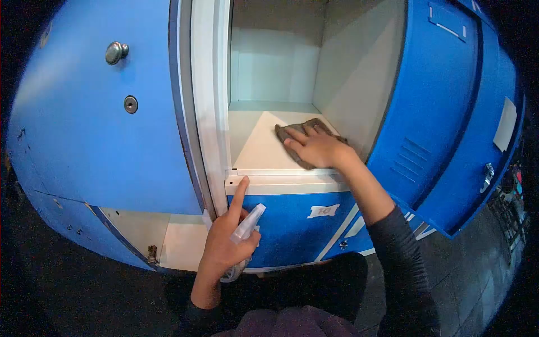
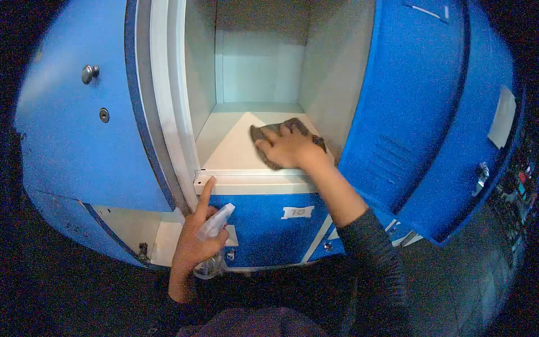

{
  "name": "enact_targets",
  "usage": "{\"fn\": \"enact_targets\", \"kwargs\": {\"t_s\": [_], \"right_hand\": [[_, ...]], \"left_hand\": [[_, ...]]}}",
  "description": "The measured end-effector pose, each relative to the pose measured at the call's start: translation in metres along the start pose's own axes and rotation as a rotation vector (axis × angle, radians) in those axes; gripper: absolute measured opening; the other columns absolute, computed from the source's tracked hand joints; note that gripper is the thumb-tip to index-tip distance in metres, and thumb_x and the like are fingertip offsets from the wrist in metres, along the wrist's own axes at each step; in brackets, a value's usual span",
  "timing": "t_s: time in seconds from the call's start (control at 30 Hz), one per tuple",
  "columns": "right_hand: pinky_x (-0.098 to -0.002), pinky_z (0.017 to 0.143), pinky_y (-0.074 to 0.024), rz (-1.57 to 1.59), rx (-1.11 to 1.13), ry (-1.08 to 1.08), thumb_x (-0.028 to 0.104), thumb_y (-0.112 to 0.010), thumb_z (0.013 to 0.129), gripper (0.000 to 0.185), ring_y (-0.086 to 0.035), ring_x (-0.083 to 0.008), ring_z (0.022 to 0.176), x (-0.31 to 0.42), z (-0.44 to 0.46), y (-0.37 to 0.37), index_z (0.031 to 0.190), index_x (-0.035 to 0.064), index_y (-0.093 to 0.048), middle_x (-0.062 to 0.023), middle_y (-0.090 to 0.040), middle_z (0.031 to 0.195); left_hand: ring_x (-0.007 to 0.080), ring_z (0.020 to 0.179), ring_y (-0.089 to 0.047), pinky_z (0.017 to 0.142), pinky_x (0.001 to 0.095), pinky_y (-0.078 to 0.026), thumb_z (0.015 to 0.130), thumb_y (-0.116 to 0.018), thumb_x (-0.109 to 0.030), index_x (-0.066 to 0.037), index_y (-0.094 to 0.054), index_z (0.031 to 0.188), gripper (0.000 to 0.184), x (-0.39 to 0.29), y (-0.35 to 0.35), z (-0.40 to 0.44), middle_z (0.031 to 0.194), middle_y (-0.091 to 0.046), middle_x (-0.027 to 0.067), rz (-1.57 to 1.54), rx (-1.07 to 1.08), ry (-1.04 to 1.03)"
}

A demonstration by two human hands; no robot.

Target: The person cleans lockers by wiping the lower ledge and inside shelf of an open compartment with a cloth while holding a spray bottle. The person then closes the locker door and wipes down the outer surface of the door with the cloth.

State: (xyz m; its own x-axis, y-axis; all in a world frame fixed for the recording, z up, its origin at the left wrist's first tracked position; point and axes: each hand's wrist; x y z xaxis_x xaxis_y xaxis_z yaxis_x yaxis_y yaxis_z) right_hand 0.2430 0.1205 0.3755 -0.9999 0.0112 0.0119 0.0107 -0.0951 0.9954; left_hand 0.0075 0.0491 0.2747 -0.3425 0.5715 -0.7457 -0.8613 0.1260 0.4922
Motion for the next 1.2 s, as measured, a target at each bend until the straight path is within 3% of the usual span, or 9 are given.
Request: {"fn": "enact_targets", "kwargs": {"t_s": [0.2,0.37,0.63,0.73,0.8,0.93,1.0,1.1,1.2], "right_hand": [[-0.0541,0.108,-0.0235,0.048,-0.211,0.337,0.061,-0.025,0.091,0.061,-0.029,-0.0395,0.134,0.023,-0.020,-0.014,0.140,0.0278,-0.038,-0.0182,-0.034,0.144],[-0.0540,0.102,-0.0323,0.049,-0.390,0.535,0.051,-0.034,0.093,0.051,-0.040,-0.0391,0.126,0.071,-0.013,-0.028,0.132,0.0213,-0.048,-0.0172,-0.045,0.136],[-0.0463,0.093,-0.0396,0.088,-0.630,0.637,0.048,-0.045,0.090,0.048,-0.048,-0.0317,0.121,0.038,-0.044,-0.046,0.128,0.0184,-0.051,-0.0133,-0.051,0.131],[-0.0414,0.087,-0.0408,-0.138,-0.934,0.601,0.045,-0.057,0.085,0.051,-0.051,-0.0242,0.115,0.015,-0.089,-0.062,0.126,0.0160,-0.053,-0.0083,-0.055,0.126],[-0.0368,0.083,-0.0429,-0.097,-0.909,0.573,0.043,-0.062,0.081,0.054,-0.055,-0.0216,0.111,-0.001,-0.131,-0.069,0.126,0.0146,-0.054,-0.0076,-0.056,0.124],[-0.0322,0.075,-0.0493,0.492,-0.625,0.351,0.035,-0.063,0.085,0.051,-0.062,-0.0261,0.092,-0.034,-0.207,-0.094,0.129,0.0117,-0.052,-0.0131,-0.062,0.108],[-0.0332,0.089,-0.0453,0.995,-0.295,0.024,0.028,-0.055,0.092,0.041,-0.058,-0.0209,0.104,-0.045,-0.238,-0.105,0.126,0.0045,-0.053,-0.0106,-0.062,0.112],[-0.0332,0.079,-0.0482,1.308,-0.418,-0.151,0.032,-0.052,0.093,0.046,-0.061,-0.0206,0.086,-0.061,-0.267,-0.143,0.127,0.0020,-0.051,-0.0118,-0.064,0.104],[-0.0363,0.082,-0.0465,1.334,-0.639,-0.388,0.044,-0.042,0.095,0.054,-0.059,-0.0217,0.091,-0.093,-0.292,-0.170,0.125,0.0000,-0.051,-0.0086,-0.063,0.108]], "left_hand": [[0.0273,0.069,-0.062,0.065,0.0350,-0.049,0.067,-0.059,-0.002,-0.007,-0.016,0.146,0.089,0.005,-0.010,-0.009,0.075,-0.058,0.0115,-0.063,-0.071,-0.024],[0.0167,0.074,-0.058,0.067,0.0276,-0.048,0.071,-0.059,-0.001,-0.003,-0.034,0.124,0.059,-0.011,-0.020,-0.020,0.082,-0.059,0.0088,-0.295,-0.211,0.032],[0.0162,0.088,-0.060,0.077,0.0276,-0.049,0.072,-0.056,0.004,-0.002,-0.039,0.119,0.051,-0.032,0.006,-0.027,0.090,-0.062,0.0106,-0.325,0.047,-0.030],[0.0160,0.089,-0.061,0.079,0.0275,-0.048,0.072,-0.057,0.004,-0.001,-0.038,0.119,0.051,-0.074,0.013,-0.016,0.092,-0.062,0.0110,-0.467,0.057,-0.076],[0.0163,0.090,-0.061,0.081,0.0274,-0.047,0.072,-0.057,0.004,-0.001,-0.037,0.120,0.052,-0.098,0.020,-0.009,0.093,-0.062,0.0115,-0.485,0.083,-0.177],[0.0165,0.091,-0.059,0.083,0.0279,-0.046,0.073,-0.055,0.004,-0.002,-0.029,0.122,0.056,-0.140,0.014,0.020,0.094,-0.060,0.0128,-0.528,0.164,-0.332],[0.0166,0.091,-0.058,0.082,0.0285,-0.046,0.073,-0.054,0.004,-0.004,-0.026,0.123,0.057,-0.151,0.006,0.035,0.094,-0.059,0.0134,-0.539,0.195,-0.397],[0.0167,0.090,-0.057,0.081,0.0294,-0.046,0.073,-0.053,0.004,-0.006,-0.024,0.123,0.058,-0.163,-0.010,0.048,0.093,-0.056,0.0141,-0.637,0.198,-0.441],[0.0166,0.090,-0.056,0.081,0.0295,-0.046,0.074,-0.052,0.005,-0.006,-0.022,0.124,0.059,-0.162,-0.021,0.054,0.093,-0.054,0.0136,-0.698,0.217,-0.435]]}}
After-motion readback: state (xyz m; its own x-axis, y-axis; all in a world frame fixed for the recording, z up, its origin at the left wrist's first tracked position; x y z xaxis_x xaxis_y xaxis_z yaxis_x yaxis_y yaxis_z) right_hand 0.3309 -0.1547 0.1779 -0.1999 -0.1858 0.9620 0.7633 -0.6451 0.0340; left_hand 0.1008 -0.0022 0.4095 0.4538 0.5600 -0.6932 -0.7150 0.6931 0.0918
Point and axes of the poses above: each hand's wrist, its own z-axis towards the middle knuckle, its own y-axis out of the back of the hand, x = y × z
